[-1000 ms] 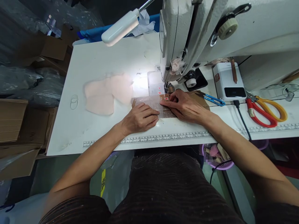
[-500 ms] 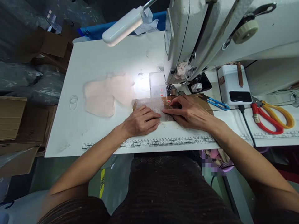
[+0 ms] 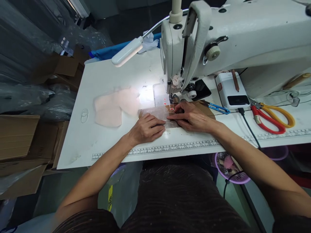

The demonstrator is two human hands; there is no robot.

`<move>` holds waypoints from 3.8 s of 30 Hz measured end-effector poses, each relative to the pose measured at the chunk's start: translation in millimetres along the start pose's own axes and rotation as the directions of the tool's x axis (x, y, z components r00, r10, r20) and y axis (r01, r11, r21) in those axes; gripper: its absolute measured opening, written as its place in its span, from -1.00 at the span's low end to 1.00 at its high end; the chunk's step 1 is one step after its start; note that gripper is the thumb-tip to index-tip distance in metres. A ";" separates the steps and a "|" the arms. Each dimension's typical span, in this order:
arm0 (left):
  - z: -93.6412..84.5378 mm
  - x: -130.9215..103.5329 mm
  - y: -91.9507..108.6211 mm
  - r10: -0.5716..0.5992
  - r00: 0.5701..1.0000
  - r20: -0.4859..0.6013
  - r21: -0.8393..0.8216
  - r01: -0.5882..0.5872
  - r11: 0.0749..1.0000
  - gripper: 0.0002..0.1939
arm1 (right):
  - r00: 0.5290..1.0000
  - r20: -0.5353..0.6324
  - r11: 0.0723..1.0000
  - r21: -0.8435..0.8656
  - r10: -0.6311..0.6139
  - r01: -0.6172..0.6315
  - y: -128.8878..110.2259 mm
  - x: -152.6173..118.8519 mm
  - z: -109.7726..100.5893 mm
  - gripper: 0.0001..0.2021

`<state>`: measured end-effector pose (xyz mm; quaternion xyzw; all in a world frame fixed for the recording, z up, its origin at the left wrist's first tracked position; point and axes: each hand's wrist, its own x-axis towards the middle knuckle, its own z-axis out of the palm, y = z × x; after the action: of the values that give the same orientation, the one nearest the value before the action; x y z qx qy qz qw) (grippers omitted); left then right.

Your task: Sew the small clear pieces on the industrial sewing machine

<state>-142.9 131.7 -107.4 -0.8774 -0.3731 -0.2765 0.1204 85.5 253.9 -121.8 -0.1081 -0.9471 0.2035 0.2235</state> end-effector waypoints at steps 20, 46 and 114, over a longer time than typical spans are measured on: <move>7.0 18.3 -37.7 -0.184 0.951 0.248 0.114 0.160 0.981 -0.76 | 0.998 0.041 0.999 -0.013 0.047 -0.046 -6.2 0.7 -1.7 -0.67; 17.5 42.1 -53.9 -0.097 0.903 0.418 0.166 0.029 0.986 -0.67 | 1.000 -0.004 0.997 -0.076 0.029 -0.029 -4.4 0.8 -1.7 -0.71; 31.8 32.3 -46.2 -0.136 0.978 0.156 0.182 0.107 0.977 -0.70 | 0.984 -0.119 0.990 0.062 0.134 -0.128 -6.9 1.6 2.1 -0.70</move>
<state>-145.3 195.9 -114.6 -0.8593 -0.4574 -0.1755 0.1472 82.3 247.5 -119.9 -0.1765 -0.9165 0.2362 0.2704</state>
